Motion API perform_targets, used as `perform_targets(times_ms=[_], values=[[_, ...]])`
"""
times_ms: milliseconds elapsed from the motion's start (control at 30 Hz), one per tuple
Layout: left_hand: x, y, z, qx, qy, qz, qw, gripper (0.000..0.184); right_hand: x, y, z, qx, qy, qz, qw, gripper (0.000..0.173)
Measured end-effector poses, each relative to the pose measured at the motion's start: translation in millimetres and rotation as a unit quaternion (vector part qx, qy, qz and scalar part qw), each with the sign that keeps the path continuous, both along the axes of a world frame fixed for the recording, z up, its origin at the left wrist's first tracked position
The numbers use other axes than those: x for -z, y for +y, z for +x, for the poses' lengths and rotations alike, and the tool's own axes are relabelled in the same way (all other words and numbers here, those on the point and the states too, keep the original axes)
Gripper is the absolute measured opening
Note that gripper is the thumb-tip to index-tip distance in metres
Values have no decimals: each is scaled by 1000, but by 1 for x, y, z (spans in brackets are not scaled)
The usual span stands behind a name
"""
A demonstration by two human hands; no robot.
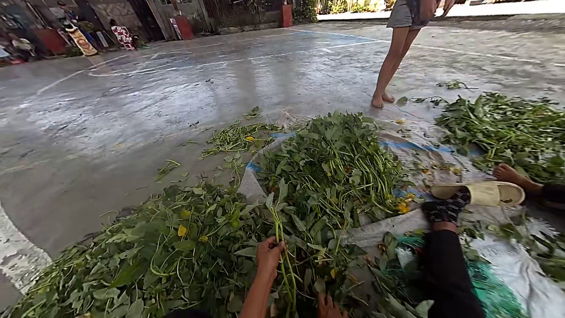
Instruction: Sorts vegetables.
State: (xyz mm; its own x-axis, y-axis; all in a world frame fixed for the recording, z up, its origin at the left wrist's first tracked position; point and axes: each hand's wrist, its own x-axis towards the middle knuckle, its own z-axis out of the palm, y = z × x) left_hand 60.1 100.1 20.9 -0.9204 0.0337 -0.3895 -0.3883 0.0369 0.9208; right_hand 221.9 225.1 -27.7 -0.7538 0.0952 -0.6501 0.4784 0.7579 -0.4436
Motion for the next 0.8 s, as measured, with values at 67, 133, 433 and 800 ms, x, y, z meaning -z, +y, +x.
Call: perform_targets(times_ms=[67, 133, 433, 800], values=[[1, 6, 4, 19, 2, -20, 1000, 12, -24, 1, -23, 29, 128, -7, 991, 61], [3, 13, 9, 48, 2, -56, 997, 14, -41, -3, -49, 15, 218, 28, 975, 51], [13, 14, 10, 138, 8, -153, 978, 16, -60, 1, -91, -57, 121, 30, 991, 38], [-13, 11, 6, 86, -100, 24, 991, 12, -6, 12, -50, 187, 219, -404, 868, 54]])
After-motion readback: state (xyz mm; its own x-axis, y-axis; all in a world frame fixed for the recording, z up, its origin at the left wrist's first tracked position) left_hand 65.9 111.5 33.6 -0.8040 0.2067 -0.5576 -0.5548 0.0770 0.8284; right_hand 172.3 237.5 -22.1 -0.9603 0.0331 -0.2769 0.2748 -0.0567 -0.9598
